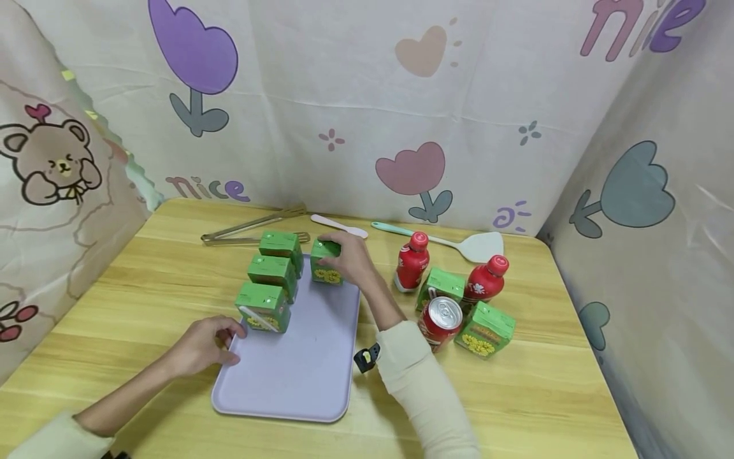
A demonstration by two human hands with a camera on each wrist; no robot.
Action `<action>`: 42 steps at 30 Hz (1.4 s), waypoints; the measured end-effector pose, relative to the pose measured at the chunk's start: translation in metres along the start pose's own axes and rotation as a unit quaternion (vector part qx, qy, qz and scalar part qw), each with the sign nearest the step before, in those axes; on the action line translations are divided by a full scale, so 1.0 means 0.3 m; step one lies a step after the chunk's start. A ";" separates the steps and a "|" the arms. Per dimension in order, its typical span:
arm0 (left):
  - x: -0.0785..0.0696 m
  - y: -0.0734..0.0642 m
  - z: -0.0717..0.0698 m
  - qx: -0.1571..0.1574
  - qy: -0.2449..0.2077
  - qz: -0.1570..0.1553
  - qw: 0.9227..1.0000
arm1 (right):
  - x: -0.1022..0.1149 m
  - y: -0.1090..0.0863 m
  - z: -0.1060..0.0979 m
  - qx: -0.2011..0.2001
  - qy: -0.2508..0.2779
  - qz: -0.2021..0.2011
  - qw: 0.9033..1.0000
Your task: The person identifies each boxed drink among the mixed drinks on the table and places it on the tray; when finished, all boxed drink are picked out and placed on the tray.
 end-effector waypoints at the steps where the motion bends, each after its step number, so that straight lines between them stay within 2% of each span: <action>1: -0.001 0.000 0.000 0.000 0.000 0.000 1.000 | 0.000 0.003 0.005 0.002 0.001 0.001 1.000; 19: -0.008 0.004 0.005 -0.001 0.000 0.010 1.000 | 0.002 0.043 0.020 0.005 -0.038 -0.007 0.999; 27: -0.001 0.006 0.008 -0.001 0.000 0.006 1.000 | 0.014 0.052 0.030 0.043 -0.049 0.006 0.998; 32: -0.002 0.003 0.006 -0.003 0.001 -0.001 1.000 | 0.028 0.048 0.030 0.058 -0.058 0.000 0.997; 42: 0.000 0.000 0.002 -0.002 0.008 -0.007 1.000 | 0.040 0.008 -0.010 0.050 -0.074 -0.009 0.996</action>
Point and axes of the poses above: each hand's wrist, its own y-axis towards the middle knuckle, its own z-axis out of the palm, x = y × z, the point moved 6 cm from there along y, towards the middle knuckle, and after that the axes turned 10 degrees about -y, right-handed, at the moved point
